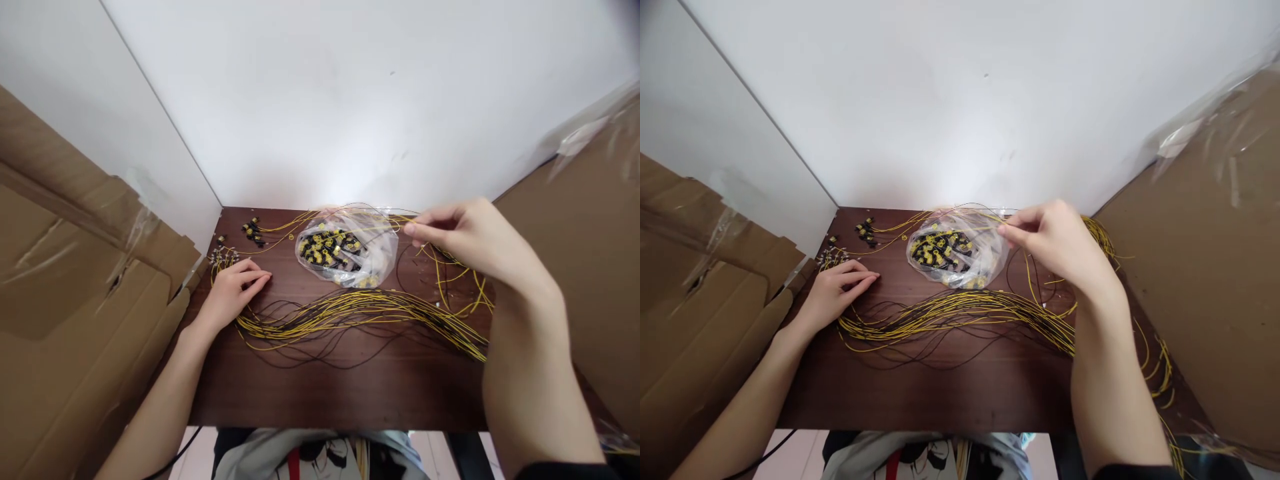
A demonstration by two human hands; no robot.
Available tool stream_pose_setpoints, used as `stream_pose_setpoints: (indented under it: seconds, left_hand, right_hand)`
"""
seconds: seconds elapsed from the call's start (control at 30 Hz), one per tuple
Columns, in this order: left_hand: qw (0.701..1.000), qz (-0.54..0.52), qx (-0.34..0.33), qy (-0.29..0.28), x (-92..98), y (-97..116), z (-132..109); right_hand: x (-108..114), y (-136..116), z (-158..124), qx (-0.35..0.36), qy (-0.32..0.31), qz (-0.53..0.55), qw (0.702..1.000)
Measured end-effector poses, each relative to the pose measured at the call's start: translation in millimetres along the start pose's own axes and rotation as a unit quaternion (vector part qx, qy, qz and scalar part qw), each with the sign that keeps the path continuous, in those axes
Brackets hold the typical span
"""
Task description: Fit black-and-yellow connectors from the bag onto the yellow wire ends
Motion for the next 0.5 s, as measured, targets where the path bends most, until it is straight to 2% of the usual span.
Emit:
stream_pose_setpoints:
  seconds: [0.1,0.2,0.27,0.33,0.4,0.5]
  left_hand:
    - [1.0,0.002,0.0,0.003,2.2,1,1]
    - [0.999,0.009,-0.015,0.032,8.7,8,7]
    - [0.998,0.013,-0.037,0.053,12.5,20,15]
    - [0.996,0.013,-0.054,0.065,14.2,41,24]
    - [0.996,-0.021,-0.071,0.054,12.6,73,30]
    - [0.991,-0.123,-0.049,0.008,8.4,124,25]
  right_hand:
    - [-20,38,-14,-0.039,-0.052,-0.04,0.997]
    - [-44,80,-29,-0.089,-0.124,-0.096,0.984]
    - [-53,102,-37,-0.116,-0.134,-0.14,0.974]
    - [-53,115,-40,-0.134,-0.111,-0.196,0.965]
    - [-46,110,-38,-0.124,-0.057,-0.251,0.958]
    - [-34,68,-32,-0.038,0.053,-0.228,0.971]
Point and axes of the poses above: each hand's wrist, its own z-axis towards the middle knuckle, its own x-axis out of the back of the hand, y = z × x, the point moved 8 cm from there along z, towards the middle knuckle, and after that the axes turned 14 degrees about -z, right-handed, at the moved point
